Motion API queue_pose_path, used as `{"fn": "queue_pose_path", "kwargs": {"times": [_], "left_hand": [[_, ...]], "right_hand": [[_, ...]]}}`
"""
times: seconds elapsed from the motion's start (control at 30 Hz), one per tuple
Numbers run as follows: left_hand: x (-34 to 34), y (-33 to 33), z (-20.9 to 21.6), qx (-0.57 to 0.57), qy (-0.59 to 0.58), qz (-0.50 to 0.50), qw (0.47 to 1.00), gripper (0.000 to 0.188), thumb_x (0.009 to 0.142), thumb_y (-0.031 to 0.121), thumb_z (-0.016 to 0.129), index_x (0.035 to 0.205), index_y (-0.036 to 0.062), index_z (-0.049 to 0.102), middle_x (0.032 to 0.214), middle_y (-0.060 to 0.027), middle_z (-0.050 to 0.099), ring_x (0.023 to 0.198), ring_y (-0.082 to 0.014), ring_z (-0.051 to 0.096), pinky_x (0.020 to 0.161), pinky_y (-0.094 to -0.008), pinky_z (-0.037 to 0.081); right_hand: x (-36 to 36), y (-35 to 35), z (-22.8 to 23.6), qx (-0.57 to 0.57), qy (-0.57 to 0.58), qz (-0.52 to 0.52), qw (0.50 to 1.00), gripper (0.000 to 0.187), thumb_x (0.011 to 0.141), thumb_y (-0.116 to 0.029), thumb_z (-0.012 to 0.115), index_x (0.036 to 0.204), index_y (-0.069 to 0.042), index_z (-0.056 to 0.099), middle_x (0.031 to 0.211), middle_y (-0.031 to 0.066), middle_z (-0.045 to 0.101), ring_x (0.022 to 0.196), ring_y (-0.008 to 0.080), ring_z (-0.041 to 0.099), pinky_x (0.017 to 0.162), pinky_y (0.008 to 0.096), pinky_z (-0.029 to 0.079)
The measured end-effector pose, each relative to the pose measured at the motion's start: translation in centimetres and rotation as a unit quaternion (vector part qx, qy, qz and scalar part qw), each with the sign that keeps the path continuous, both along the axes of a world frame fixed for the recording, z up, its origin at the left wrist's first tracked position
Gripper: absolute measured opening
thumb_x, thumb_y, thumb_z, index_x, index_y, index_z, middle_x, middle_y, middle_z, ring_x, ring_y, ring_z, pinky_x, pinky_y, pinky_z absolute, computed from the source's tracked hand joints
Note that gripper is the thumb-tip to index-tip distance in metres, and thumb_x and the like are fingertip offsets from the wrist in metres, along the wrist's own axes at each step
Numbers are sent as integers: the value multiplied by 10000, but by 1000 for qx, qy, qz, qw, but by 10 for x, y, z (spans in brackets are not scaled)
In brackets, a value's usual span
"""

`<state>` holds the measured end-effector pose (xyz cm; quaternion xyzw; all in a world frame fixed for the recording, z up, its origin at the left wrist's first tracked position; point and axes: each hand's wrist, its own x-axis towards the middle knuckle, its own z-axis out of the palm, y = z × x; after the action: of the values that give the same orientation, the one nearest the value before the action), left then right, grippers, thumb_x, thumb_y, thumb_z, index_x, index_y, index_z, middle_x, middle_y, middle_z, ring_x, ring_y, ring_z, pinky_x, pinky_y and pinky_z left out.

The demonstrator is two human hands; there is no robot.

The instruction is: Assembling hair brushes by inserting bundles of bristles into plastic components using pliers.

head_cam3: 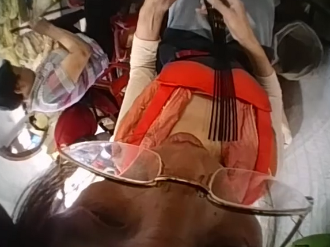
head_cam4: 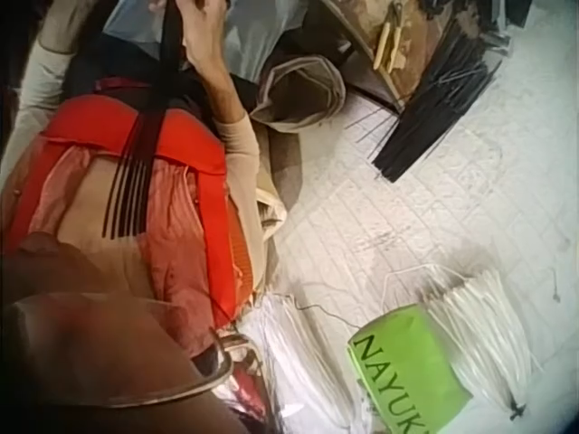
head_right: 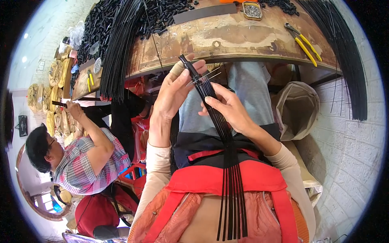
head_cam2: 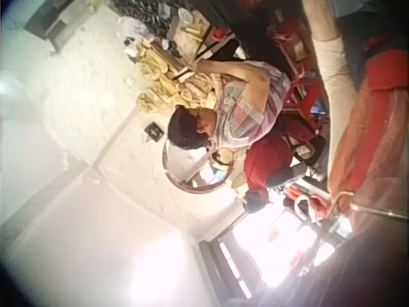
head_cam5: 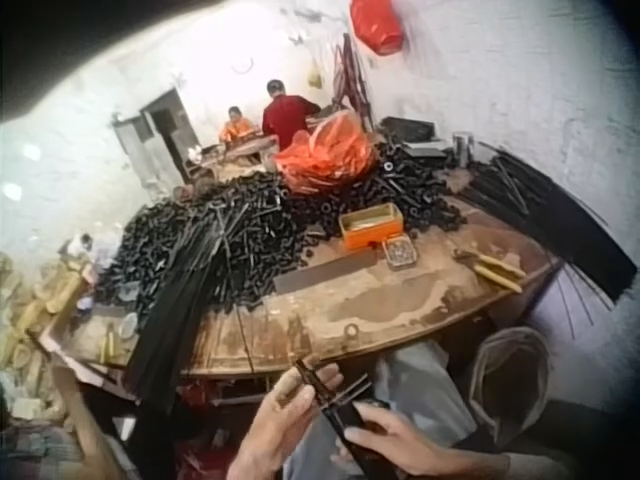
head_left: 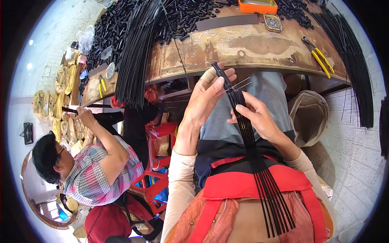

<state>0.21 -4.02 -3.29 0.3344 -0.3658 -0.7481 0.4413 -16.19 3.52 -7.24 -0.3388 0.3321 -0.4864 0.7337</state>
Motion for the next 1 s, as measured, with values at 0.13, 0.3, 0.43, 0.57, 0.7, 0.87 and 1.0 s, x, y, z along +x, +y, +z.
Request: {"fn": "queue_pose_path", "kwargs": {"times": [0.13, 0.3, 0.43, 0.57, 0.7, 0.87, 1.0], "left_hand": [[4, -9, -10, -29, -69, -8, 997, 467, 887, 151, 693, 1306, 34, 522, 1012, -67, 670, 936, -171, 634, 895, -316, 479], [10, -7, -5, -2, -5, -56, 998, 434, 874, 99, 695, 1279, 54, 545, 1030, -73, 683, 983, -165, 644, 873, -304, 480], [4, 1, 1, 45, 15, -19, 999, 418, 879, 118, 698, 1267, 70, 553, 966, -27, 670, 923, -149, 642, 837, -292, 485], [3, -7, -13, -21, -62, 41, 997, 367, 815, 79, 764, 1151, 64, 618, 884, 2, 661, 825, -95, 616, 777, -256, 486], [3, -2, -14, -76, -94, 65, 991, 317, 817, 63, 759, 1110, 52, 638, 895, -21, 675, 820, -99, 621, 760, -261, 496], [3, -3, -15, -17, -46, 66, 997, 298, 851, 82, 732, 1132, 42, 644, 957, -63, 698, 867, -108, 638, 771, -260, 501], [3, -2, -19, -75, -86, 82, 990, 284, 876, 101, 707, 1147, 37, 649, 964, -84, 707, 875, -127, 654, 791, -279, 512]], "right_hand": [[2, 2, 7, -11, 19, 14, 1000, 343, 983, -122, 521, 1296, 7, 464, 936, 55, 561, 834, 125, 591, 848, 388, 563], [0, 3, 5, -10, 21, 3, 1000, 347, 984, -121, 521, 1303, 4, 465, 933, 54, 563, 833, 122, 588, 845, 386, 562], [3, 3, 7, -7, 10, 3, 1000, 358, 984, -119, 520, 1315, 1, 459, 938, 56, 565, 832, 123, 589, 846, 385, 561], [1, 2, 5, -6, 19, 1, 1000, 364, 983, -114, 520, 1322, 1, 456, 936, 58, 563, 832, 129, 588, 847, 387, 559], [3, 2, 6, -8, 18, 7, 1000, 366, 983, -113, 519, 1323, 3, 455, 933, 58, 561, 831, 134, 589, 846, 389, 558], [2, 2, 5, -9, 18, 7, 1000, 359, 984, -119, 517, 1318, 1, 458, 933, 58, 561, 829, 133, 586, 846, 391, 558], [1, 2, 2, -13, 12, 11, 1000, 354, 984, -123, 519, 1311, 2, 461, 937, 60, 562, 830, 135, 584, 853, 401, 556]]}}
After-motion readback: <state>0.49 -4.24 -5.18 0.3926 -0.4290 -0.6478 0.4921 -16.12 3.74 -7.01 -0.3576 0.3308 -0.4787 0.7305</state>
